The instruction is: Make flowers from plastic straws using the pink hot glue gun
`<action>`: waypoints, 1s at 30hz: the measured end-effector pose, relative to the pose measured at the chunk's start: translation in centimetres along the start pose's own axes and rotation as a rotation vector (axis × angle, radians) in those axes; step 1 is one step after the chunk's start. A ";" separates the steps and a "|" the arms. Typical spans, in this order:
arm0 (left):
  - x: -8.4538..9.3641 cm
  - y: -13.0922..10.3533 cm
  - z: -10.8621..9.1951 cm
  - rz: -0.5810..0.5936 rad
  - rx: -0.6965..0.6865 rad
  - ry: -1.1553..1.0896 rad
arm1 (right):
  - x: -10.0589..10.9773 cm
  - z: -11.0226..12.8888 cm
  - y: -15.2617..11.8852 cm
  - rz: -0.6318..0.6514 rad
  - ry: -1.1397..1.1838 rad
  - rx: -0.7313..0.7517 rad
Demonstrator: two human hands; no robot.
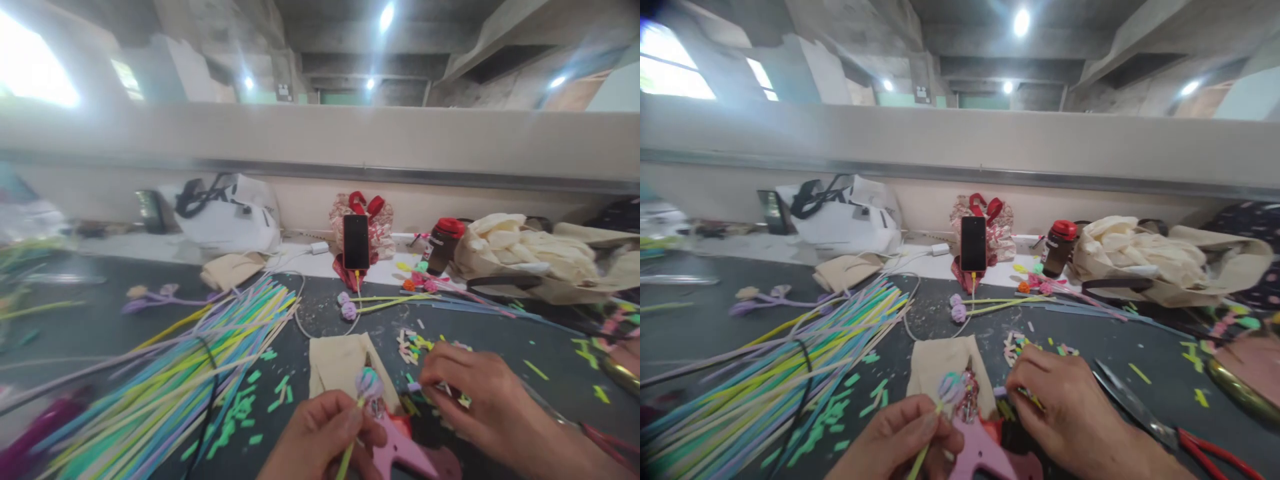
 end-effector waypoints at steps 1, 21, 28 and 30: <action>-0.3 -0.1 -0.1 0.032 0.029 0.027 | -0.6 1.0 0.4 0.010 -0.016 0.052; 0.6 -1.0 -1.6 -0.143 -0.191 0.106 | -5.8 3.0 3.9 0.099 0.835 -0.539; 0.7 -0.5 -1.5 -0.135 -0.205 -0.020 | -8.6 3.0 3.4 0.067 1.384 -0.700; 0.7 -0.5 -1.5 -0.142 -0.178 -0.083 | -9.0 3.2 3.4 0.057 1.508 -0.708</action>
Point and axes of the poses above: each hand's wrist, its own y-axis towards the middle knuckle, its own x-axis out of the back of the hand, z = x × y, the point moved 3 cm from there along y, towards the middle knuckle, and after that the axes turned 5 degrees about y, right-handed, at the moved point
